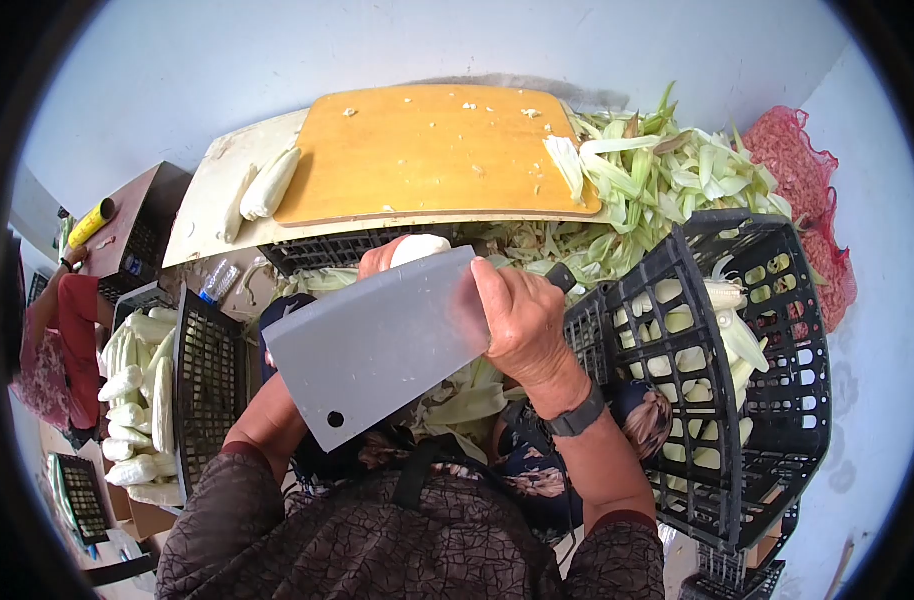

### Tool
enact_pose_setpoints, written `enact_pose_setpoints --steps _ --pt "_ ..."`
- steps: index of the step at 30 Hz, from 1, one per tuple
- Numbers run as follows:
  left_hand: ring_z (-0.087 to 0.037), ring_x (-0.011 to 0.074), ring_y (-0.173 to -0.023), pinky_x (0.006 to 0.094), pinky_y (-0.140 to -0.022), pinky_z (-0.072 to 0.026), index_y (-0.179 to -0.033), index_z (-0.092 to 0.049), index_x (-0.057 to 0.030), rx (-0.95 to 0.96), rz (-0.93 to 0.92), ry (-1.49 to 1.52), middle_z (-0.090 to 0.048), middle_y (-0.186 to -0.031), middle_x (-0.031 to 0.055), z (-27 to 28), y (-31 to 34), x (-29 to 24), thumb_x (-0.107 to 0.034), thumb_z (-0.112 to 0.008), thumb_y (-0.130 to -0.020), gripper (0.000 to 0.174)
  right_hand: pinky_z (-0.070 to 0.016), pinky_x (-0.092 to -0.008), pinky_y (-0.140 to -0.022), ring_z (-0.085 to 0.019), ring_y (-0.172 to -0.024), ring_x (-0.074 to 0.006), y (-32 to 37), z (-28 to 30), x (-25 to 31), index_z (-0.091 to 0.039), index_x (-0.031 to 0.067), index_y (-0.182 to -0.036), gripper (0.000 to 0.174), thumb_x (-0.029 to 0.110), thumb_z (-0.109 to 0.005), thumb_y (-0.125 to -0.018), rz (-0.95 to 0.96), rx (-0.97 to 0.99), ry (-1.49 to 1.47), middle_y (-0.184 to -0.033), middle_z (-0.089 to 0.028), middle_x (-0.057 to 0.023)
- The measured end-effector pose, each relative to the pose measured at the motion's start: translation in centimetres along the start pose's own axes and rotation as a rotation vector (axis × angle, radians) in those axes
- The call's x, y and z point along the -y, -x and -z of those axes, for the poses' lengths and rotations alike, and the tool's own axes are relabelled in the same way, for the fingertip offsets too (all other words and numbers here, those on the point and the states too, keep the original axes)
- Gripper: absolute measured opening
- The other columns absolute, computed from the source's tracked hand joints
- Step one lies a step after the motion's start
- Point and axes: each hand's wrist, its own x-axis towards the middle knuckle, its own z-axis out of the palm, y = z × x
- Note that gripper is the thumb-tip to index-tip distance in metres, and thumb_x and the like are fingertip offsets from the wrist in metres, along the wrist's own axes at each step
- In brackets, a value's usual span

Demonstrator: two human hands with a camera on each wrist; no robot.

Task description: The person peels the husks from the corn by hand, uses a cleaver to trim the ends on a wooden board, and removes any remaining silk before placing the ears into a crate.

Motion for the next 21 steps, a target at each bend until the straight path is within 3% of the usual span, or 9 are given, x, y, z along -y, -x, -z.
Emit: enact_pose_setpoints --steps 3,5,6,9,10,11,13,16,21 --pt "-0.062 0.0284 -0.080 0.0324 -0.066 -0.0499 -0.104 -0.053 -0.0045 0.124 0.106 0.209 -0.061 -0.094 0.0133 0.5 2.3 -0.5 -0.022 -0.070 -0.063 0.048 -0.0457 -0.0334 -0.046 -0.057 -0.053 -0.0254 -0.8 -0.1 -1.1 -0.052 -0.0020 -0.093 0.032 0.009 -0.064 -0.066 -0.005 -0.083 0.039 -0.063 -0.055 -0.0099" --pt "-0.063 0.0263 -0.073 0.0330 -0.065 -0.0509 -0.097 -0.057 -0.0058 0.396 -0.372 -0.516 -0.063 -0.084 0.0127 -0.6 2.4 -0.2 -0.023 -0.072 -0.058 0.045 -0.0460 -0.0363 -0.048 -0.058 -0.053 -0.0269 -0.4 -0.6 -3.7 -0.055 0.0019 -0.081 0.013 0.008 -0.060 -0.071 -0.299 0.010 0.215 -0.058 -0.056 -0.0108" --pt "-0.064 0.0245 -0.073 0.0313 -0.067 -0.0507 -0.091 -0.059 -0.0045 0.417 -0.312 -0.383 -0.063 -0.081 0.0118 -2.1 3.2 0.8 -0.022 -0.077 -0.053 0.045 -0.0460 -0.0374 -0.048 -0.058 -0.054 -0.0278 0.0 -0.8 -5.3 -0.056 0.0025 -0.077 0.007 0.008 -0.059 -0.073 -0.445 0.059 0.349 -0.057 -0.056 -0.0116" --pt "-0.063 0.0217 -0.074 0.0315 -0.068 -0.0507 -0.091 -0.058 -0.0030 0.321 -0.206 -0.489 -0.063 -0.081 0.0127 -2.8 3.0 1.7 -0.025 -0.078 -0.053 0.048 -0.0442 -0.0339 -0.049 -0.059 -0.053 -0.0233 0.0 0.3 -6.0 -0.059 -0.0001 -0.077 0.006 0.006 -0.057 -0.074 -0.671 -0.228 0.039 -0.056 -0.057 -0.0118" --pt "-0.062 0.0189 -0.072 0.0315 -0.067 -0.0506 -0.090 -0.058 -0.0028 0.213 -0.235 -0.500 -0.063 -0.080 0.0105 -2.3 2.2 1.3 -0.028 -0.079 -0.054 0.049 -0.0442 -0.0339 -0.049 -0.059 -0.053 -0.0233 0.0 0.8 -5.8 -0.059 -0.0001 -0.077 0.006 0.006 -0.057 -0.074 -0.668 -0.216 0.043 -0.056 -0.057 -0.0118" --pt "-0.059 0.0163 -0.076 0.0289 -0.071 -0.0485 -0.093 -0.057 -0.0028 0.221 -0.018 -0.364 -0.061 -0.083 0.0058 -1.3 1.5 0.3 -0.030 -0.079 -0.058 0.050 -0.0438 -0.0321 -0.050 -0.058 -0.053 -0.0199 -0.1 1.2 -5.7 -0.059 -0.0004 -0.078 0.007 0.005 -0.058 -0.074 -0.676 -0.268 -0.035 -0.057 -0.057 -0.0108" --pt "-0.054 0.0133 -0.083 0.0258 -0.076 -0.0445 -0.106 -0.052 -0.0023 0.154 0.167 -0.133 -0.057 -0.091 0.0028 0.1 0.7 0.1 -0.029 -0.076 -0.064 0.055 -0.0435 -0.0303 -0.050 -0.058 -0.052 -0.0165 -0.3 1.6 -5.5 -0.060 -0.0007 -0.080 0.009 0.005 -0.058 -0.074 -0.682 -0.338 -0.115 -0.058 -0.057 -0.0098" --pt "-0.052 0.0168 -0.095 0.0280 -0.085 -0.0421 -0.118 -0.043 -0.0013 0.073 0.040 -0.080 -0.055 -0.101 0.0093 0.5 0.5 0.8 -0.021 -0.074 -0.067 0.062 -0.0440 -0.0264 -0.051 -0.055 -0.052 -0.0116 -0.2 1.6 -4.8 -0.060 -0.0013 -0.081 0.009 0.003 -0.060 -0.073 -0.749 -0.307 -0.153 -0.058 -0.056 -0.0074" --pt "-0.049 0.0168 -0.101 0.0300 -0.089 -0.0397 -0.120 -0.042 -0.0004 0.056 0.021 -0.247 -0.053 -0.108 0.0120 0.7 0.8 1.1 -0.017 -0.072 -0.068 0.062 -0.0446 -0.0238 -0.049 -0.055 -0.050 -0.0128 0.1 1.4 -3.0 -0.058 0.0006 -0.088 0.027 0.003 -0.066 -0.063 -0.524 -0.230 -0.218 -0.060 -0.056 -0.0069"
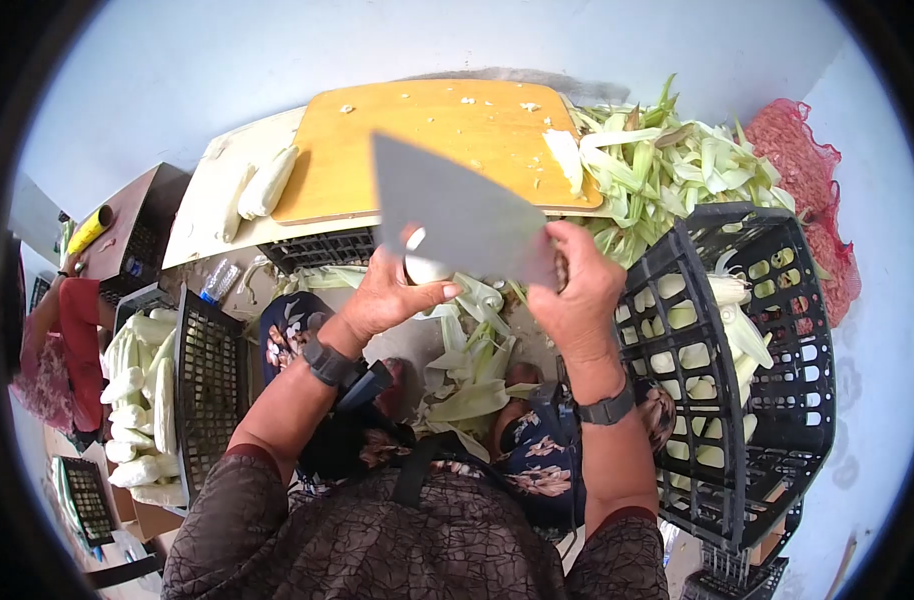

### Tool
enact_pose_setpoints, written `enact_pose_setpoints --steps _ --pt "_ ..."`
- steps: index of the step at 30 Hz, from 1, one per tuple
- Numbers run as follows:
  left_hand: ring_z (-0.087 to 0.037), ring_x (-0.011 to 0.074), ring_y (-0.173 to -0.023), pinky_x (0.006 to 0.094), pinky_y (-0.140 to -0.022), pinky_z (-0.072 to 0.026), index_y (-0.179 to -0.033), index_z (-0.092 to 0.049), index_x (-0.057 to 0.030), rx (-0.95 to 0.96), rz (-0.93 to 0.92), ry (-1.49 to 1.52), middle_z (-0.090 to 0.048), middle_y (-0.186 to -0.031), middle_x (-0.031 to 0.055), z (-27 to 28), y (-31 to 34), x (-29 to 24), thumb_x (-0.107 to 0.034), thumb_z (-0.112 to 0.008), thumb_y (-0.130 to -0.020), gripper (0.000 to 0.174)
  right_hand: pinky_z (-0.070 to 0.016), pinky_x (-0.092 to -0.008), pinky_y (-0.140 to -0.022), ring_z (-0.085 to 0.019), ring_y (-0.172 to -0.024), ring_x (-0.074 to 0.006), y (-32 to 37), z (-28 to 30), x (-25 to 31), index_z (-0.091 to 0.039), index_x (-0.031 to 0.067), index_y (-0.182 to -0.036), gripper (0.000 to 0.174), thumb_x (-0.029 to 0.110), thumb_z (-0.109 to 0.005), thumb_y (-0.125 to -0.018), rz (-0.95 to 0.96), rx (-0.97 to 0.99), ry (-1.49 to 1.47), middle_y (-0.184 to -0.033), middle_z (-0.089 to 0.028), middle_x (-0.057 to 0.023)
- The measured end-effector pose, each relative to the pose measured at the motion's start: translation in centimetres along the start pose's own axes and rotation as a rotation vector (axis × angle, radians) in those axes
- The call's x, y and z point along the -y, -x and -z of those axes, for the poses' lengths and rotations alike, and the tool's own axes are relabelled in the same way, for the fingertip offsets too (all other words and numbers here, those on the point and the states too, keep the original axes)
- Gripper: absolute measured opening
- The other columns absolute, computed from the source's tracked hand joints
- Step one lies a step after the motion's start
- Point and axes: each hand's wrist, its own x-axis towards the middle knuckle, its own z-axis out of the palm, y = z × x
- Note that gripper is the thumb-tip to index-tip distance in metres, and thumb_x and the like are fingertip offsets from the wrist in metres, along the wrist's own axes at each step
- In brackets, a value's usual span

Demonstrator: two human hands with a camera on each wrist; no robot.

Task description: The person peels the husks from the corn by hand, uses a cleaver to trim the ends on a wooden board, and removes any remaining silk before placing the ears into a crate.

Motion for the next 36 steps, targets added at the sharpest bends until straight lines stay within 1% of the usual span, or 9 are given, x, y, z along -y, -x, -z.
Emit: enact_pose_setpoints --steps 1,2,3,5,6,8,12,19,36 --pt "-0.050 0.0173 -0.100 0.0301 -0.088 -0.0404 -0.118 -0.044 -0.0005 -0.008 0.044 0.189 -0.054 -0.107 0.0117 0.3 0.3 0.2 -0.018 -0.071 -0.069 0.059 -0.0449 -0.0256 -0.048 -0.056 -0.050 -0.0156 0.1 -0.4 -0.6 -0.057 0.0017 -0.092 0.036 0.007 -0.070 -0.059 0.180 0.014 0.038 -0.061 -0.057 -0.0076" --pt "-0.051 0.0179 -0.099 0.0302 -0.087 -0.0412 -0.116 -0.046 -0.0006 -0.014 0.088 0.379 -0.055 -0.106 0.0114 0.3 0.6 0.2 -0.019 -0.071 -0.069 0.056 -0.0449 -0.0256 -0.048 -0.056 -0.050 -0.0156 0.3 -0.4 -0.3 -0.057 0.0017 -0.092 0.036 0.007 -0.070 -0.059 0.180 0.013 0.034 -0.061 -0.057 -0.0076" --pt "-0.054 0.0164 -0.091 0.0297 -0.081 -0.0445 -0.109 -0.051 -0.0011 -0.149 -0.171 0.431 -0.057 -0.101 0.0108 -0.6 1.8 -2.3 -0.020 -0.070 -0.071 0.046 -0.0450 -0.0266 -0.047 -0.056 -0.050 -0.0167 0.5 -0.5 0.7 -0.056 0.0018 -0.092 0.037 0.010 -0.071 -0.060 0.252 0.051 0.022 -0.061 -0.056 -0.0078" --pt "-0.054 0.0164 -0.092 0.0298 -0.080 -0.0446 -0.109 -0.051 -0.0012 -0.147 -0.167 0.409 -0.057 -0.101 0.0107 0.1 3.5 -2.0 -0.020 -0.070 -0.070 0.047 -0.0446 -0.0292 -0.046 -0.056 -0.050 -0.0200 0.6 -0.9 1.8 -0.054 0.0004 -0.094 0.044 0.020 -0.074 -0.060 0.410 0.067 0.052 -0.059 -0.054 -0.0079" --pt "-0.054 0.0165 -0.092 0.0299 -0.080 -0.0447 -0.109 -0.051 -0.0013 -0.145 -0.162 0.388 -0.057 -0.101 0.0106 0.9 5.4 -1.8 -0.020 -0.070 -0.070 0.047 -0.0446 -0.0292 -0.046 -0.056 -0.050 -0.0200 0.8 -0.7 2.3 -0.054 0.0004 -0.094 0.044 0.020 -0.074 -0.060 0.409 0.066 0.051 -0.059 -0.054 -0.0079" --pt "-0.054 0.0166 -0.092 0.0300 -0.079 -0.0448 -0.109 -0.051 -0.0015 -0.140 -0.153 0.349 -0.057 -0.101 0.0105 0.7 6.3 -1.6 -0.021 -0.070 -0.070 0.047 -0.0484 -0.0290 -0.055 -0.061 -0.060 -0.0229 1.3 -0.3 3.2 -0.055 -0.0007 -0.094 0.041 0.013 -0.073 -0.060 0.360 0.201 0.114 -0.074 -0.061 -0.0131" --pt "-0.054 0.0168 -0.092 0.0304 -0.078 -0.0451 -0.108 -0.051 -0.0020 -0.133 -0.137 0.276 -0.057 -0.102 0.0102 -0.4 3.8 -1.4 -0.022 -0.070 -0.069 0.048 -0.0468 -0.0306 -0.052 -0.059 -0.057 -0.0248 1.5 -1.1 3.3 -0.054 -0.0009 -0.094 0.042 0.016 -0.073 -0.061 0.451 0.172 0.095 -0.071 -0.060 -0.0128" --pt "-0.054 0.0172 -0.093 0.0309 -0.076 -0.0457 -0.108 -0.051 -0.0027 -0.127 -0.102 0.153 -0.057 -0.102 0.0098 -0.4 1.2 -0.5 -0.025 -0.071 -0.068 0.049 -0.0462 -0.0312 -0.050 -0.058 -0.055 -0.0249 1.8 -1.3 3.5 -0.054 -0.0014 -0.094 0.042 0.017 -0.073 -0.061 0.463 0.201 0.168 -0.069 -0.058 -0.0124" --pt "-0.055 0.0181 -0.094 0.0320 -0.072 -0.0462 -0.103 -0.053 -0.0050 -0.090 -0.037 -0.105 -0.057 -0.102 0.0086 -0.1 0.2 -0.5 -0.027 -0.072 -0.066 0.048 -0.0447 -0.0325 -0.046 -0.056 -0.053 -0.0256 2.3 -1.3 3.4 -0.053 -0.0035 -0.093 0.040 0.015 -0.071 -0.063 0.548 0.245 0.228 -0.066 -0.057 -0.0119"
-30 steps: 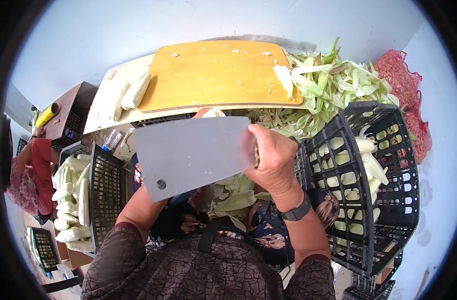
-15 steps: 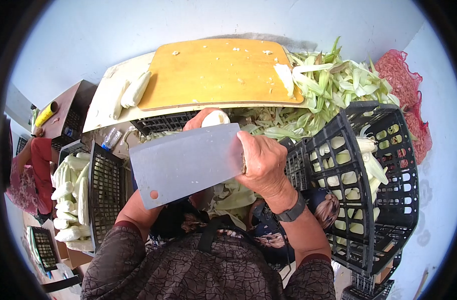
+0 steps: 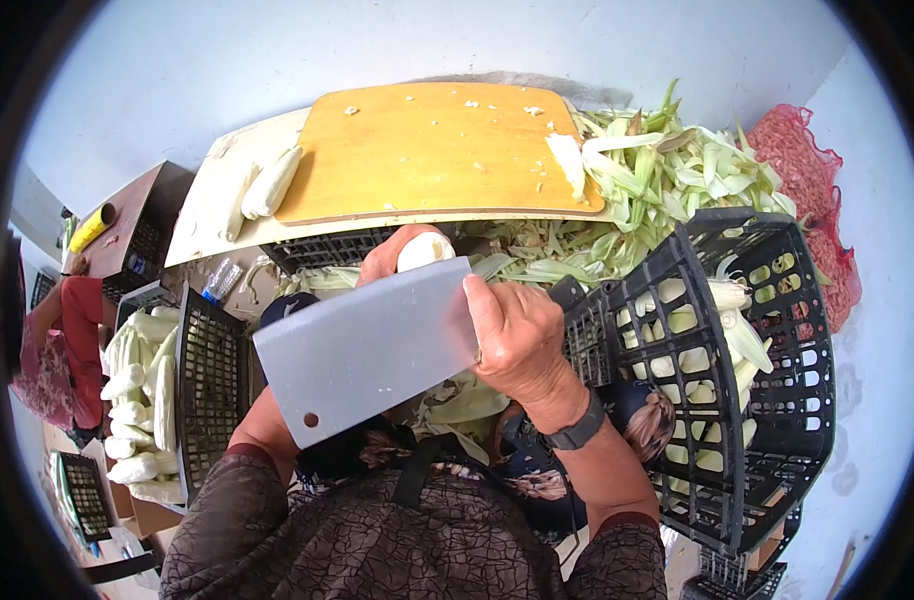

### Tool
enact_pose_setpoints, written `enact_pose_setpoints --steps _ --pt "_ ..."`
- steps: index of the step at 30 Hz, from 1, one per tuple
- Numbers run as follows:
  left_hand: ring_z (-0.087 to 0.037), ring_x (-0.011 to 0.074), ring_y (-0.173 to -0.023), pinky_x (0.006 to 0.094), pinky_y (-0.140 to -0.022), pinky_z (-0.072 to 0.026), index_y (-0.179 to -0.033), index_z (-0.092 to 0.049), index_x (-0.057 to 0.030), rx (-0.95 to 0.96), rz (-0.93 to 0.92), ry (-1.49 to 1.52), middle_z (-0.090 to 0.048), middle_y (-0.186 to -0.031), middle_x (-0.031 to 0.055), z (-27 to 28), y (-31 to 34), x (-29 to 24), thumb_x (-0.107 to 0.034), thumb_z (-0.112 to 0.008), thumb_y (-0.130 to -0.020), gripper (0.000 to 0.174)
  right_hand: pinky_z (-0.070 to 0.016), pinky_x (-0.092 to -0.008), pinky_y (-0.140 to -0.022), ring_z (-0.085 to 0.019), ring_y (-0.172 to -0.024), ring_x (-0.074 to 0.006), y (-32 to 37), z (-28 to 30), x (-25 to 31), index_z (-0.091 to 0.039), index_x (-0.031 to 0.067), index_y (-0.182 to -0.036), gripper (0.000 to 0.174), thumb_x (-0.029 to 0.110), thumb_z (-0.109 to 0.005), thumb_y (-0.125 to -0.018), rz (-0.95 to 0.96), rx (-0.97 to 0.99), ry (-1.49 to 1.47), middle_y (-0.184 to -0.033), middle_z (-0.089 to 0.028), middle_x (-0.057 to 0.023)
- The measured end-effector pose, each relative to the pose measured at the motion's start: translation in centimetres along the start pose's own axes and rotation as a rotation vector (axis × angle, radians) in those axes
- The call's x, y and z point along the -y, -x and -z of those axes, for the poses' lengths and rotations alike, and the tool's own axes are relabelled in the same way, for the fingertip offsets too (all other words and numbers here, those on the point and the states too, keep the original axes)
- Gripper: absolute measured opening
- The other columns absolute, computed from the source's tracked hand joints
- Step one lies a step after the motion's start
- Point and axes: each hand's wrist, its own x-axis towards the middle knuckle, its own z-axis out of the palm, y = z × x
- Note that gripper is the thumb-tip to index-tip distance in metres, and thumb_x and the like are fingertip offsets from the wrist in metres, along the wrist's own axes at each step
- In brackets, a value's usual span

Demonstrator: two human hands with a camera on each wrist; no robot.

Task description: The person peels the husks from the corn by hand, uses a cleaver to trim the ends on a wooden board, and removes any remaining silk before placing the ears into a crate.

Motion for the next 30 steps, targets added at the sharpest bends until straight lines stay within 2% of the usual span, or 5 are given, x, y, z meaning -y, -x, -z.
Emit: enact_pose_setpoints --steps 2,5,8,19,30 --pt "-0.055 0.0182 -0.093 0.0319 -0.073 -0.0456 -0.099 -0.054 -0.0056 0.025 0.021 0.019 -0.057 -0.100 0.0084 -0.4 0.5 -0.5 -0.025 -0.072 -0.065 0.044 -0.0448 -0.0341 -0.046 -0.057 -0.054 -0.0270 -0.1 -0.2 -0.4 -0.053 -0.0018 -0.092 0.037 0.015 -0.070 -0.064 -0.017 -0.007 0.009 -0.066 -0.058 -0.0122" --pt "-0.055 0.0185 -0.089 0.0314 -0.076 -0.0436 -0.100 -0.053 -0.0049 -0.353 -0.528 -0.693 -0.057 -0.095 0.0080 -1.2 1.0 -0.5 -0.023 -0.073 -0.063 0.045 -0.0455 -0.0369 -0.048 -0.059 -0.056 -0.0295 0.3 -1.3 -2.6 -0.054 0.0020 -0.089 0.028 0.013 -0.067 -0.067 -0.193 0.059 0.099 -0.065 -0.059 -0.0125" --pt "-0.054 0.0182 -0.088 0.0300 -0.078 -0.0422 -0.104 -0.052 -0.0049 0.340 -0.186 -0.015 -0.056 -0.091 0.0062 0.2 1.2 -0.8 -0.021 -0.077 -0.061 0.053 -0.0445 -0.0388 -0.046 -0.057 -0.049 -0.0292 1.0 -1.4 -7.3 -0.053 0.0060 -0.076 0.013 0.009 -0.063 -0.067 -0.572 0.081 0.388 -0.056 -0.056 -0.0121" --pt "-0.047 0.0108 -0.095 0.0240 -0.086 -0.0364 -0.120 -0.043 -0.0019 0.210 0.204 0.688 -0.055 -0.102 0.0038 0.3 -0.4 0.9 -0.011 -0.067 -0.070 0.056 -0.0455 -0.0233 -0.055 -0.060 -0.060 -0.0126 1.0 -0.7 -6.2 -0.057 -0.0017 -0.080 0.012 0.003 -0.065 -0.072 -0.734 -0.128 0.021 -0.067 -0.063 -0.0097" --pt "-0.052 0.0136 -0.092 0.0288 -0.081 -0.0435 -0.111 -0.050 -0.0014 0.171 0.242 0.320 -0.056 -0.099 0.0052 0.5 -0.2 0.3 -0.015 -0.076 -0.062 0.057 -0.0471 -0.0277 -0.052 -0.060 -0.054 -0.0212 0.9 -0.5 -3.2 -0.056 0.0025 -0.084 0.029 0.004 -0.069 -0.059 -0.546 -0.203 -0.224 -0.062 -0.058 -0.0094"
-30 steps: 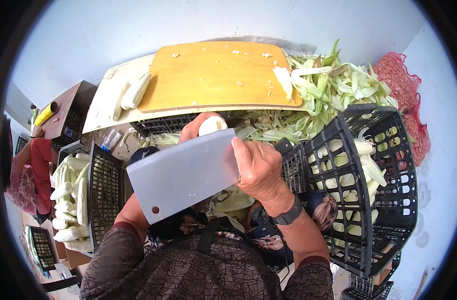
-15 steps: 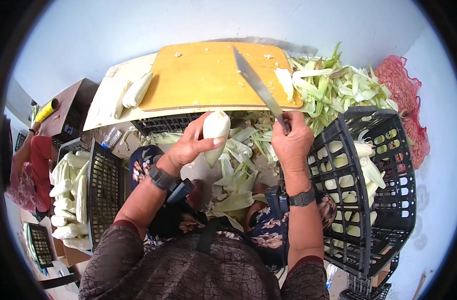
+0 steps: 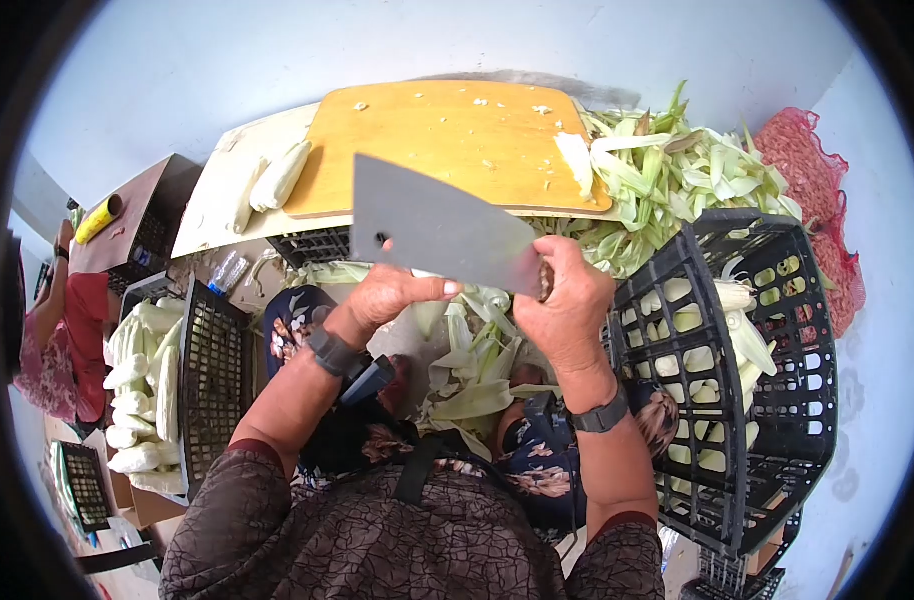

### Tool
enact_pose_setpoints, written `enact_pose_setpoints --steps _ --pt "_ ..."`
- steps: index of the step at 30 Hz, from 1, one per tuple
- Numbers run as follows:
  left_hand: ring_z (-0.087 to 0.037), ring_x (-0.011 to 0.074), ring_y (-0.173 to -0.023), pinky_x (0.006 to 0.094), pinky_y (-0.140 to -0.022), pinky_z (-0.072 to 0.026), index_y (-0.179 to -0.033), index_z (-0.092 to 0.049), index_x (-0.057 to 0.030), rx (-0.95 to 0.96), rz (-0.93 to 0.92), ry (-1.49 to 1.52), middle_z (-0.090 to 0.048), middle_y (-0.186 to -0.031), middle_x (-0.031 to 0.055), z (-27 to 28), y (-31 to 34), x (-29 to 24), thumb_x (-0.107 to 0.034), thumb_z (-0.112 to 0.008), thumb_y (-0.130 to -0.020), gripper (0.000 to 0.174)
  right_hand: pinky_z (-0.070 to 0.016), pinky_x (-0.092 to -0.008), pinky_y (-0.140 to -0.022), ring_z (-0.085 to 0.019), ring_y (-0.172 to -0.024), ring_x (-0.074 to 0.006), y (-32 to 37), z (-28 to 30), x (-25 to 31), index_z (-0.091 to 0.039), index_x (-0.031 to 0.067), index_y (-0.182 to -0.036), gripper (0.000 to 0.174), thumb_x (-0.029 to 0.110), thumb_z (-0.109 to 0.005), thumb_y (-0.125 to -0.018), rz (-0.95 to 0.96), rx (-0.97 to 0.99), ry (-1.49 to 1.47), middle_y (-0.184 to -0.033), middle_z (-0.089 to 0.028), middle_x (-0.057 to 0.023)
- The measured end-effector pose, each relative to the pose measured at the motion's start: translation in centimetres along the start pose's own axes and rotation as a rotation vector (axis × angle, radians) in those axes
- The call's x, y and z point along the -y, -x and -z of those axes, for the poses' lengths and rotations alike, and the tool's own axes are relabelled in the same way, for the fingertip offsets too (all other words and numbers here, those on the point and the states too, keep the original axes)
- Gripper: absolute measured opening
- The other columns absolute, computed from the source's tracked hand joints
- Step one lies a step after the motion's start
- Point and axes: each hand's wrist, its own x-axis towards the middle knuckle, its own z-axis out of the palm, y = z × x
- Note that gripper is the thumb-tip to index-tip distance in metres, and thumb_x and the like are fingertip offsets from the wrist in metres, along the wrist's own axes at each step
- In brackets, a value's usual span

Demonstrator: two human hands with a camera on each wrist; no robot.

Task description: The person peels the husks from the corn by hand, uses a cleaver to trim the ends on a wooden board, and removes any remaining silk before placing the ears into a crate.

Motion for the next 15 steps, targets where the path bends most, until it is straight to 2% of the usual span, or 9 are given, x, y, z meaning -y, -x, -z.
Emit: enact_pose_setpoints --steps 2,4,5,6,8,9,15 --pt "-0.052 0.0144 -0.094 0.0294 -0.082 -0.0442 -0.114 -0.049 -0.0017 0.011 0.003 0.091 -0.056 -0.103 0.0064 0.0 0.4 0.6 -0.016 -0.076 -0.063 0.059 -0.0470 -0.0280 -0.051 -0.059 -0.054 -0.0218 0.1 0.2 0.8 -0.055 0.0025 -0.086 0.032 0.004 -0.070 -0.057 0.060 0.037 0.008 -0.061 -0.057 -0.0094" --pt "-0.053 0.0157 -0.099 0.0294 -0.084 -0.0455 -0.120 -0.044 -0.0027 0.114 -0.290 0.570 -0.054 -0.112 0.0087 0.2 0.9 2.1 -0.018 -0.072 -0.070 0.059 -0.0456 -0.0227 -0.054 -0.059 -0.057 -0.0137 0.1 0.4 2.1 -0.054 -0.0007 -0.087 0.029 -0.001 -0.067 -0.061 0.216 0.082 0.076 -0.066 -0.060 -0.0102" --pt "-0.052 0.0168 -0.103 0.0292 -0.086 -0.0453 -0.126 -0.038 -0.0041 0.097 -0.104 0.395 -0.051 -0.117 0.0103 0.4 0.9 2.7 -0.019 -0.066 -0.076 0.059 -0.0471 -0.0265 -0.053 -0.060 -0.057 -0.0215 0.1 0.3 2.4 -0.054 -0.0002 -0.088 0.033 0.003 -0.069 -0.059 0.268 0.082 0.120 -0.067 -0.059 -0.0126" --pt "-0.052 0.0168 -0.103 0.0292 -0.086 -0.0453 -0.126 -0.038 -0.0041 0.097 -0.104 0.395 -0.051 -0.117 0.0103 -0.1 1.3 2.1 -0.019 -0.066 -0.076 0.059 -0.0471 -0.0265 -0.053 -0.060 -0.057 -0.0215 0.2 0.3 2.6 -0.054 -0.0002 -0.088 0.033 0.003 -0.069 -0.059 0.268 0.082 0.119 -0.067 -0.059 -0.0126" --pt "-0.054 0.0158 -0.096 0.0286 -0.082 -0.0463 -0.121 -0.042 -0.0038 -0.071 -0.203 0.291 -0.055 -0.109 0.0097 -1.5 2.6 -0.5 -0.019 -0.062 -0.079 0.049 -0.0480 -0.0298 -0.054 -0.060 -0.059 -0.0257 0.3 0.2 3.0 -0.054 -0.0005 -0.089 0.036 0.008 -0.071 -0.058 0.378 0.105 0.171 -0.070 -0.060 -0.0138" --pt "-0.056 0.0150 -0.089 0.0292 -0.079 -0.0469 -0.111 -0.048 -0.0027 0.056 -0.152 0.184 -0.058 -0.100 0.0077 -0.8 1.8 -2.2 -0.018 -0.064 -0.077 0.040 -0.0481 -0.0317 -0.053 -0.060 -0.060 -0.0272 0.4 0.1 3.0 -0.053 -0.0007 -0.089 0.041 0.012 -0.074 -0.056 0.403 0.117 0.186 -0.071 -0.060 -0.0133" --pt "-0.056 0.0144 -0.087 0.0290 -0.078 -0.0465 -0.109 -0.049 -0.0036 0.011 -0.205 0.069 -0.058 -0.098 0.0069 -1.1 -0.5 -1.2 -0.019 -0.064 -0.076 0.040 -0.0463 -0.0322 -0.050 -0.058 -0.056 -0.0266 1.0 -0.2 3.0 -0.053 -0.0008 -0.090 0.044 0.017 -0.075 -0.057 0.451 0.170 0.205 -0.068 -0.058 -0.0124"
